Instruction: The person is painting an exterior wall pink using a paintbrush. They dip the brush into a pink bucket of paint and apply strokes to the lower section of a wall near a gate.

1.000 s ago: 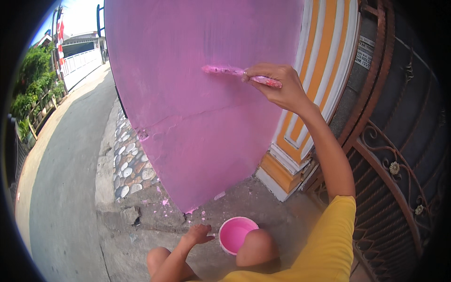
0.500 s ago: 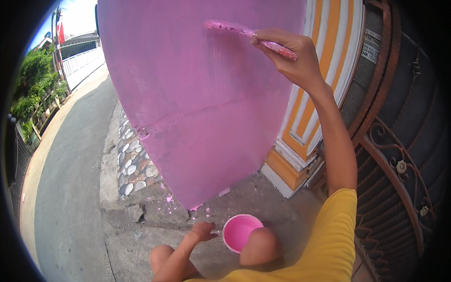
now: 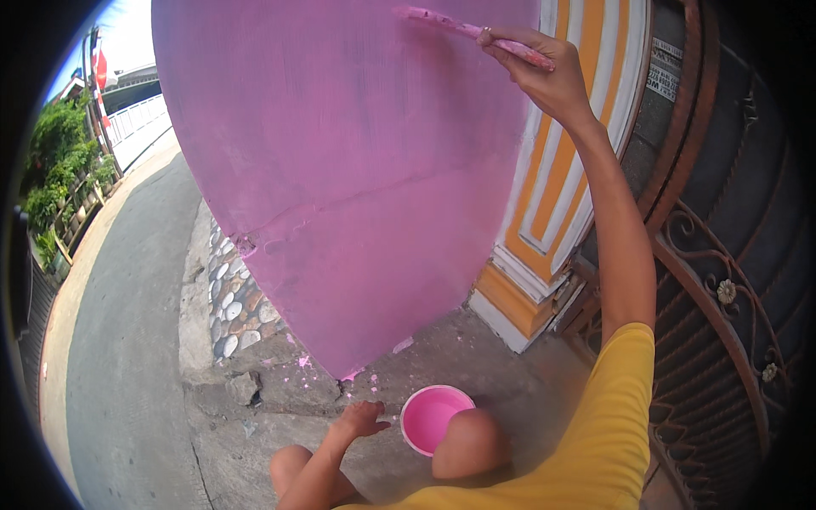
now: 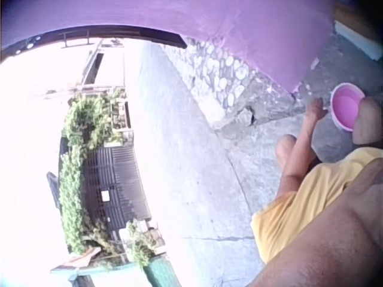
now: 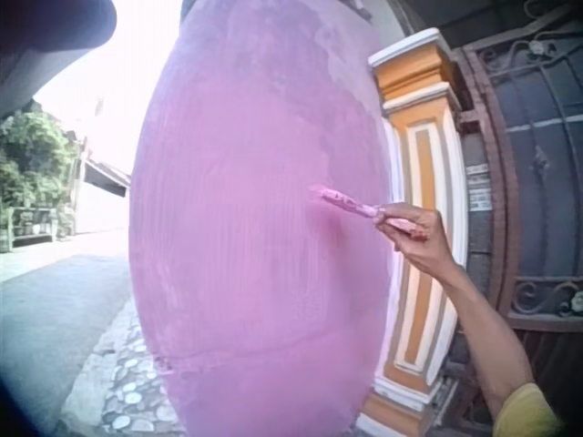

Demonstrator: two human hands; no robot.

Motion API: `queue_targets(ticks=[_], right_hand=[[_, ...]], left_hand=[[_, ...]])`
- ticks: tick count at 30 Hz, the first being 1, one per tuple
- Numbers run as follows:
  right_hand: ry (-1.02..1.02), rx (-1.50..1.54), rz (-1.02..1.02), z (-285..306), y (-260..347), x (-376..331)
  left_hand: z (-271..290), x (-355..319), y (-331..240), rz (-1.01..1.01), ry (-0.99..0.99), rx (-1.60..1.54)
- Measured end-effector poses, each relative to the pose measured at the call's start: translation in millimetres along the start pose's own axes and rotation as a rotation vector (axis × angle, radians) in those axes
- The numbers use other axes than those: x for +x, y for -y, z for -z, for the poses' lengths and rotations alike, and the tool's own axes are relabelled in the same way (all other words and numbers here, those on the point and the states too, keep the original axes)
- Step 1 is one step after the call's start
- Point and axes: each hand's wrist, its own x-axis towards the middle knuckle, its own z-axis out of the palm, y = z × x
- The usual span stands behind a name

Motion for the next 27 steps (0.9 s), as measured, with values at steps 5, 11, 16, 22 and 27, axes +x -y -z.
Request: queue_targets(ticks=[5, 11, 16, 22, 27], right_hand=[[0.285, 0.166, -0.392, 11.4, 19.0, -37.7], [0.665, 0.078, -0.341, -37.3, -1.3, -76.9], [0.455, -0.040, -0.208, -20.7, -9.1, -62.4], [0.138, 0.087, -0.421, 12.9, -2.4, -77.7], [0.614, 0.027, -0.336, -15.7, -20.4, -77.6]], left_hand=[[-4.3, 3.6, 1.6, -0.005, 0.022, 0.016], [-8.3, 5.0, 5.6, -0.021, 0.007, 0.023], [-6.3, 3.1, 2.5, -0.012, 0.035, 0.017], [-14.9, 14.8, 8.9, -0.025, 0.034, 0.042], [-28.0, 19.8, 18.2, -0.014, 0.086, 0.035]])
